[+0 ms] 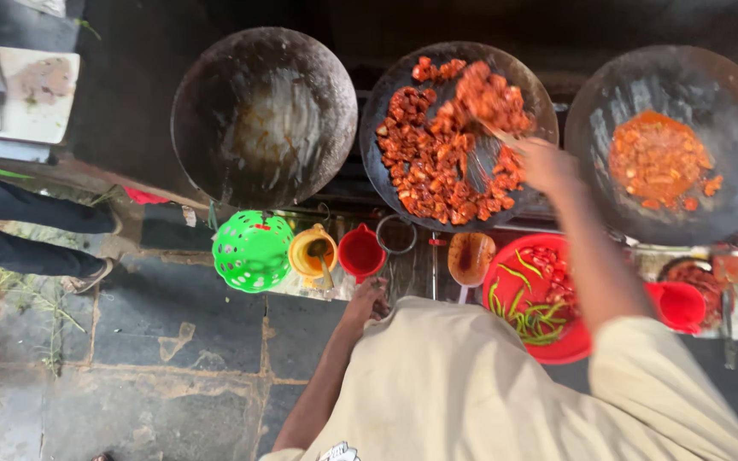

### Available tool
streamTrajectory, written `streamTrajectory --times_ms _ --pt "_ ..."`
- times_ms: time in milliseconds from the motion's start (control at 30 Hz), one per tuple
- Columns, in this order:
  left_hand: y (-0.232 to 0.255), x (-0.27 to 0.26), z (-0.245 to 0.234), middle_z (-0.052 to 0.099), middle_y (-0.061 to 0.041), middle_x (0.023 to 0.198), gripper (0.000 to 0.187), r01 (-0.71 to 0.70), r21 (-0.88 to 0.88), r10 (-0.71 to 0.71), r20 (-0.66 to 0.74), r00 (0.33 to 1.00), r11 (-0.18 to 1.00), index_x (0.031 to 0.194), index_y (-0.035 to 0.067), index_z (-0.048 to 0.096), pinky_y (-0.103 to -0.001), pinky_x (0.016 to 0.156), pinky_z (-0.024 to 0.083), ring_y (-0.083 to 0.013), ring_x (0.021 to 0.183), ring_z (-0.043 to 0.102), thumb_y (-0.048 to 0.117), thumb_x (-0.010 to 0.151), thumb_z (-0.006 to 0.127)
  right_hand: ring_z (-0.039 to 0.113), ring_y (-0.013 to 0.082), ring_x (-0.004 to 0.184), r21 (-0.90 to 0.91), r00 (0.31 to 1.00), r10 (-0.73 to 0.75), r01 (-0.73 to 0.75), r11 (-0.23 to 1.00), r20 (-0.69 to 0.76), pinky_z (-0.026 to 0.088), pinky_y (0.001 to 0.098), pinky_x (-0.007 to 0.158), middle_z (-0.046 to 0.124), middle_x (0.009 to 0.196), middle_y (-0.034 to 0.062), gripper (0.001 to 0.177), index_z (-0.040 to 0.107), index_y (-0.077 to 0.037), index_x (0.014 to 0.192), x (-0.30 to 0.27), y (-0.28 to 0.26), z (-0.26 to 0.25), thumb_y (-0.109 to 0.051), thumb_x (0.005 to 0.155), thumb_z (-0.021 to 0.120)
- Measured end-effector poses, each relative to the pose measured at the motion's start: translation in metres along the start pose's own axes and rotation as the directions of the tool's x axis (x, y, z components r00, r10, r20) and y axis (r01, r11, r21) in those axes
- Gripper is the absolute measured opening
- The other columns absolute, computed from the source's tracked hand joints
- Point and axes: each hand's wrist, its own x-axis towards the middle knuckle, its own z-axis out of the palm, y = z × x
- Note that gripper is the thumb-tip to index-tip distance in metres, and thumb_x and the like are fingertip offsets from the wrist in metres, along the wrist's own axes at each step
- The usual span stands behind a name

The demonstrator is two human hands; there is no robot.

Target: The person stirs and flips marinated meat pieces in two large woks using a metal spatula. The person alternates between the woks to ensure even cooking and occasionally scrapes the sides of the pans.

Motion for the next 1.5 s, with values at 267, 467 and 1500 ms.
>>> streamTrajectory --times_ms 267,467,1500 --pt "0.001 -0.004 -0.005 0.064 -0.003 0.076 0.036 0.012 0.005 -0.013 0.030 0.999 1.000 0.131 0.011 0.055 -0.026 0.053 0.047 -0.0143 0.064 0.064 0.025 0.098 0.059 0.069 0.0375 0.085 0.019 0.979 -0.204 0.203 0.979 0.028 0.057 0.0472 0.074 0.059 0.134 0.0085 0.084 0.035 -0.025 0.165 -0.043 -0.072 0.081 0.007 0.089 0.052" --pt "-0.001 -0.003 -0.017 0.065 -0.004 0.077 0.039 0.029 -0.005 -0.029 0.026 0.999 1.000 0.135 0.014 0.057 -0.026 0.054 0.048 -0.0133 0.066 0.066 0.026 0.097 0.058 0.074 0.0296 0.094 -0.160 0.979 -0.180 0.193 0.968 0.091 0.060 0.0463 0.077 0.067 0.127 0.0008 0.058 0.058 -0.034 0.141 -0.110 -0.020 -0.012 -0.005 0.091 0.055" --pt "-0.018 0.051 -0.028 0.068 -0.006 0.078 0.042 0.020 0.260 -0.081 0.228 0.970 0.965 0.141 0.001 0.051 -0.029 0.046 0.051 -0.0131 0.059 0.065 0.011 0.101 0.058 0.049 0.0112 0.046 0.904 0.924 0.297 -0.324 0.278 0.240 0.047 0.0324 0.040 0.053 0.073 0.0024 0.018 0.049 -0.009 0.114 -0.125 0.003 0.097 -0.026 0.109 0.045"
